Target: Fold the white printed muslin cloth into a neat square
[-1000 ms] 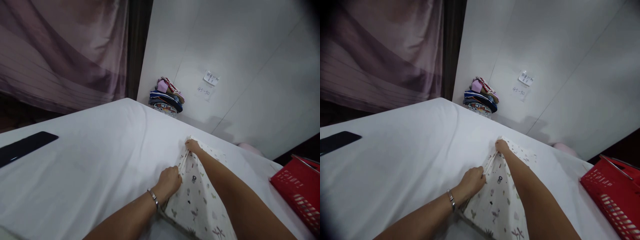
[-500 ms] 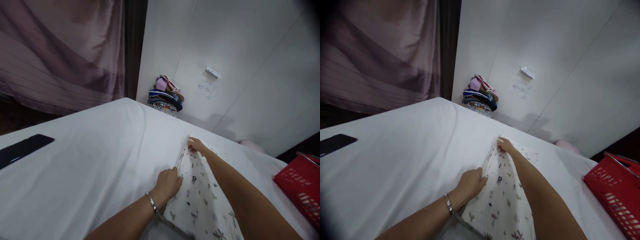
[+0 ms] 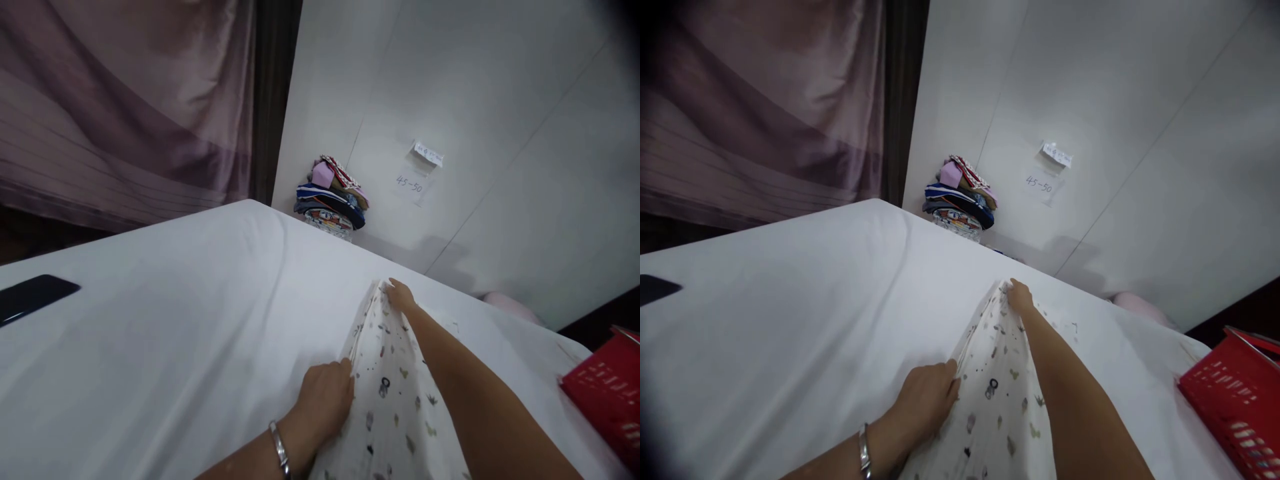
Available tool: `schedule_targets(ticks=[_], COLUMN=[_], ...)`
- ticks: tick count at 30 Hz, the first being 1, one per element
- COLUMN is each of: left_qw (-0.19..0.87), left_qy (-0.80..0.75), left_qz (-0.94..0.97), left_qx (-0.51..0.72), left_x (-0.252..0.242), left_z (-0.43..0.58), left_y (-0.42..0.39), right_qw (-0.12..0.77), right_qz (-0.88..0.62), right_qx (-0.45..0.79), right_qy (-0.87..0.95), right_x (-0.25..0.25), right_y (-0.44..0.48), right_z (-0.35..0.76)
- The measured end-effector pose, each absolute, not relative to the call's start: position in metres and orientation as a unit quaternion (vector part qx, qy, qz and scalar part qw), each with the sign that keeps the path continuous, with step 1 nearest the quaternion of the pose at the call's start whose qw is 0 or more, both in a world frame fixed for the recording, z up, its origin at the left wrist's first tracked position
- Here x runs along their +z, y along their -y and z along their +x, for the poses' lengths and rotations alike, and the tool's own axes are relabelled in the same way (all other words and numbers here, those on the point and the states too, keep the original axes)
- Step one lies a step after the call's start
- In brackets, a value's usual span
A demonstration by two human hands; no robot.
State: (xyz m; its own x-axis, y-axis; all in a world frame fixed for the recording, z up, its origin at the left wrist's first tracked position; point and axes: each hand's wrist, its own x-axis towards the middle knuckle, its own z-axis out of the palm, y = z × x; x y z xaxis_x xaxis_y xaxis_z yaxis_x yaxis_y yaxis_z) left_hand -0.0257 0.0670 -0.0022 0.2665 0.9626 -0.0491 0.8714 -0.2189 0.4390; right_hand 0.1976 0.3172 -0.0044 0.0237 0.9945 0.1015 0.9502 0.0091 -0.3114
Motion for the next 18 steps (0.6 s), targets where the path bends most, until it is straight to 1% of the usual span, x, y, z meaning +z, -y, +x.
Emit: schedule_targets(ticks=[10,18], left_qw=[0.216,0.224], left_qy=[-0.596,-0.606], left_qz=[0.765,0.756], left_qx=[0.112,0.105], left_x=[-0.01,-0.007], left_z=[-0.026,-0.026], left_y=[-0.07,-0.071], right_qw=[0.159,0.127], right_qz=[-0.687,-0.712], right_qx=[0.069,0.049], right_qy=[0.706,0.689], right_x=[-0.004,-0.022], right_y=[-0.341,-0.348], right_z=[0.187,0.185])
